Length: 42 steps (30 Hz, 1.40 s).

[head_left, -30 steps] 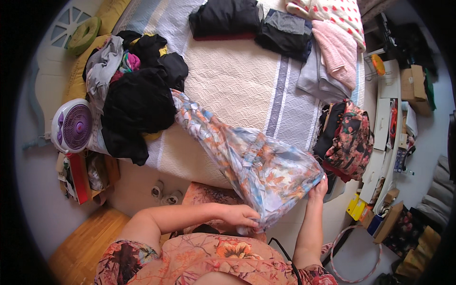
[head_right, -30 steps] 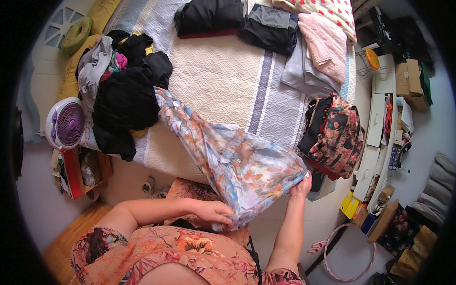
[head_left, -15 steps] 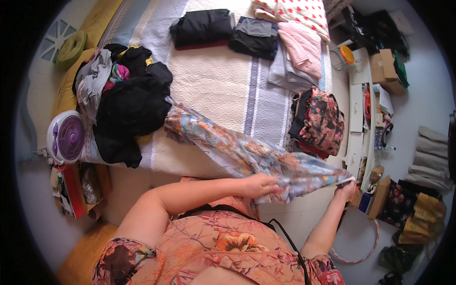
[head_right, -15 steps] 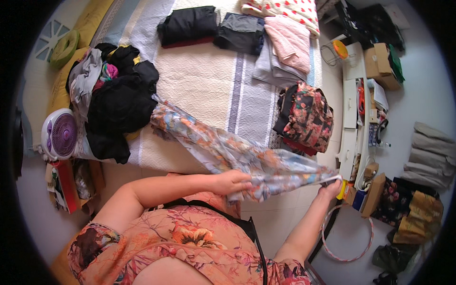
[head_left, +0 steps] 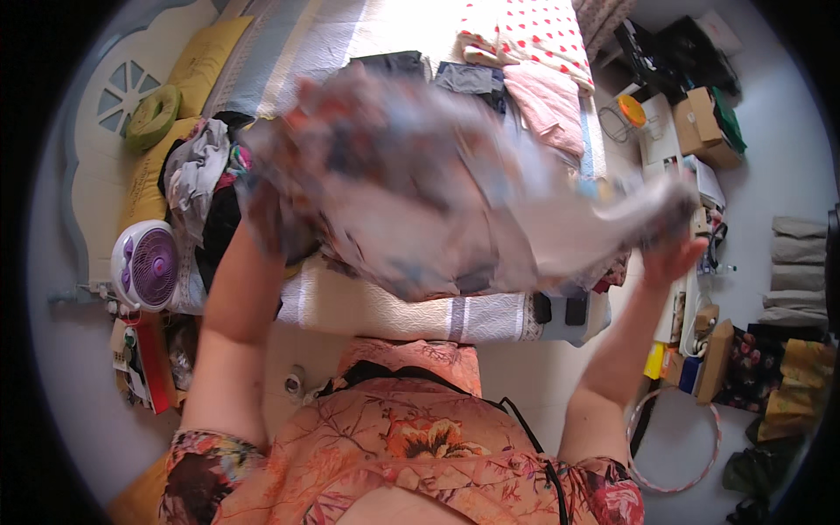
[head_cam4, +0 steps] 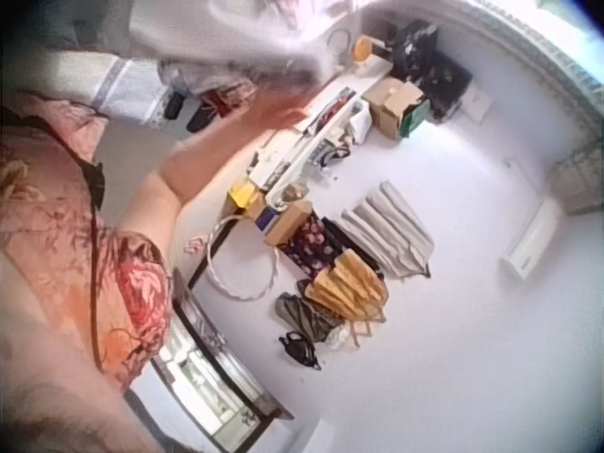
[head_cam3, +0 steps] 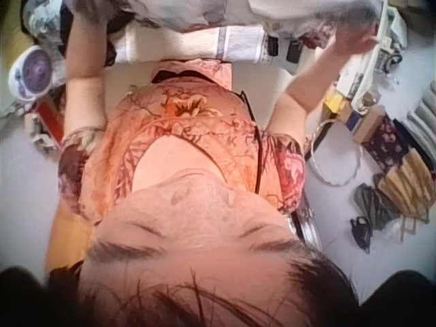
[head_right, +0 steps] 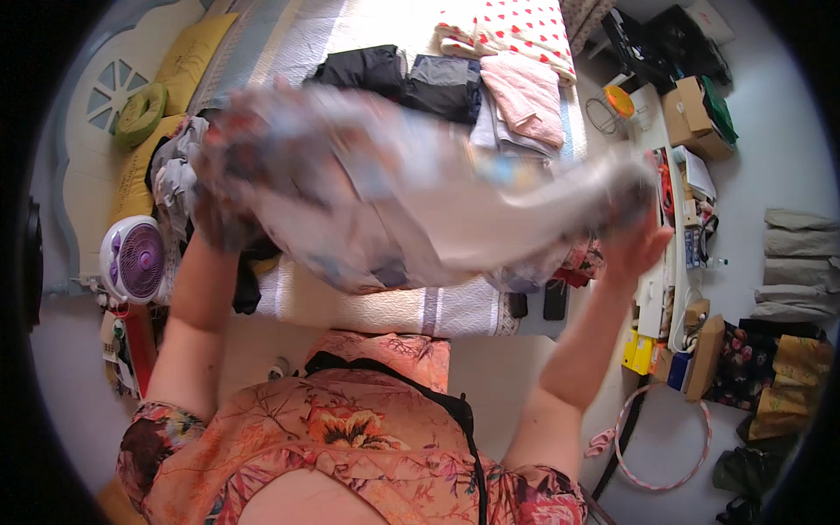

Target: The person folds several items of clothing on a bed, including a black top, a patterned shirt, a red top, and a black skirt, and then places a floral dress onto a hanger.

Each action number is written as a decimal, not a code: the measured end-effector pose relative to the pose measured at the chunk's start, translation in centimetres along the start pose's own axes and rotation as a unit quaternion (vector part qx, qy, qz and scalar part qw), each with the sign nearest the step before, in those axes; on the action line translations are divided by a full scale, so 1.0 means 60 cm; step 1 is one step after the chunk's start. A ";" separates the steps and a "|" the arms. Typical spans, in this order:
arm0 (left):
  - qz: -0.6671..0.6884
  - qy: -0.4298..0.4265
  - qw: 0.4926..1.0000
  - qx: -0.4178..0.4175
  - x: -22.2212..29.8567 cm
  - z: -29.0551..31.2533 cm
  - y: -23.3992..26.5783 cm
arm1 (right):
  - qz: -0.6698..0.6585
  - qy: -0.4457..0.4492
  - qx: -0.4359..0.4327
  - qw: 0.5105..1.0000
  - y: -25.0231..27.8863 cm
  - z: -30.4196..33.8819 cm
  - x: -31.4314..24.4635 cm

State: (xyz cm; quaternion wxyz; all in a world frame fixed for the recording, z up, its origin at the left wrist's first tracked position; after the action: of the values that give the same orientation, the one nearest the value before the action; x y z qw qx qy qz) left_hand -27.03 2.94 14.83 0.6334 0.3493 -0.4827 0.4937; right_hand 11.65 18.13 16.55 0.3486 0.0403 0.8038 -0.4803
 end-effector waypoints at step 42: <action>-0.699 -0.050 0.675 0.231 -0.149 0.202 -0.104 | 0.398 -0.311 -0.155 0.849 -0.083 0.089 0.672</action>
State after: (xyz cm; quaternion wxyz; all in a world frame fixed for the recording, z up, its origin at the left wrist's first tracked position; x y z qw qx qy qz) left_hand -24.70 -12.45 10.01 0.6678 0.7442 0.0007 -0.0152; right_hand -17.96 0.31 -5.50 0.7436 0.1508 0.6322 -0.1570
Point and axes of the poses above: each hand's wrist, its own z-axis away from the middle knuckle, its own y-axis out of the back of the hand, x = y × z, the point moved 5 cm from there along -z, towards the middle knuckle, and after that the axes turned 12 degrees about -z, right-handed, at the moved point
